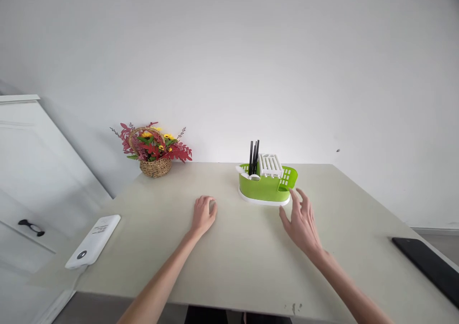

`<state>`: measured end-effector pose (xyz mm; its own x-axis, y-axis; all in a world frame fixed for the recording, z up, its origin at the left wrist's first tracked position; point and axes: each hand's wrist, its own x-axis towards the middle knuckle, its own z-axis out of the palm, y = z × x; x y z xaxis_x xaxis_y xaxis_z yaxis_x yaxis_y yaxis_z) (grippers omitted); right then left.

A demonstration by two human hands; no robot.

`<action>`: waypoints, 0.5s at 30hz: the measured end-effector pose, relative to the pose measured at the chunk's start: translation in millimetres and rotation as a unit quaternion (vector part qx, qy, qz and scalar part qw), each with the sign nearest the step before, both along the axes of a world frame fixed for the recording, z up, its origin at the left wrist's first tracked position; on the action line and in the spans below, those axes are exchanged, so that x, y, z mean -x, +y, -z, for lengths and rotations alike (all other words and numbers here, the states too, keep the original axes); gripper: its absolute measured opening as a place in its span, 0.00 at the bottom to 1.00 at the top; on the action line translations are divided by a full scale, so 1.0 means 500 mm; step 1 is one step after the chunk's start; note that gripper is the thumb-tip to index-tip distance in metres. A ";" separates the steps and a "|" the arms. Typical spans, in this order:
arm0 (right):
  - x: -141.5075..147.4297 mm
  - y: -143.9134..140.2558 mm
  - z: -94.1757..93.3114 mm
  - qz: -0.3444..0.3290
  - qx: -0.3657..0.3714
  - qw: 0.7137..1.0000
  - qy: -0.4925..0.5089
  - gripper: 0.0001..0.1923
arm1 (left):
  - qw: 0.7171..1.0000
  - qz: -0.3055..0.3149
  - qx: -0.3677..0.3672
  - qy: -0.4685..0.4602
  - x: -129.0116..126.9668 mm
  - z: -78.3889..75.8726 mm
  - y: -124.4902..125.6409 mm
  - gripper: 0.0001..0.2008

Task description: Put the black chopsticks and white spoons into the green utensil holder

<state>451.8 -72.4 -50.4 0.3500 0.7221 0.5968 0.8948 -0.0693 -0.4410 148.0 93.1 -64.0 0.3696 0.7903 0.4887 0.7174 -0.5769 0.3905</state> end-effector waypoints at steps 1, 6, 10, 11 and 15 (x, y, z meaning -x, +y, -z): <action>-0.002 0.023 -0.009 0.008 0.010 1.000 -0.020 0.34 | 1.000 -0.003 0.004 -0.015 0.003 0.005 -0.011 0.08; -0.016 0.098 -0.014 0.042 0.156 0.986 -0.041 0.37 | 0.998 0.026 0.029 -0.057 0.018 -0.001 -0.047 0.07; -0.040 0.107 -0.001 0.058 0.184 0.980 -0.057 0.40 | 0.994 0.027 0.055 -0.093 0.025 -0.006 -0.059 0.08; -0.050 0.107 0.001 0.061 0.191 0.978 -0.061 0.40 | 0.993 0.026 0.061 -0.101 0.026 -0.006 -0.061 0.08; -0.112 0.109 0.004 0.058 0.218 0.972 -0.065 0.40 | 0.990 0.029 0.077 -0.116 0.024 -0.004 -0.064 0.08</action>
<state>508.0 -17.7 -52.4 0.3860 0.8765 0.2879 0.9163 -0.3280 -0.2300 136.1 61.3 -61.9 0.3092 0.8422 0.4417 0.5658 -0.5362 0.6264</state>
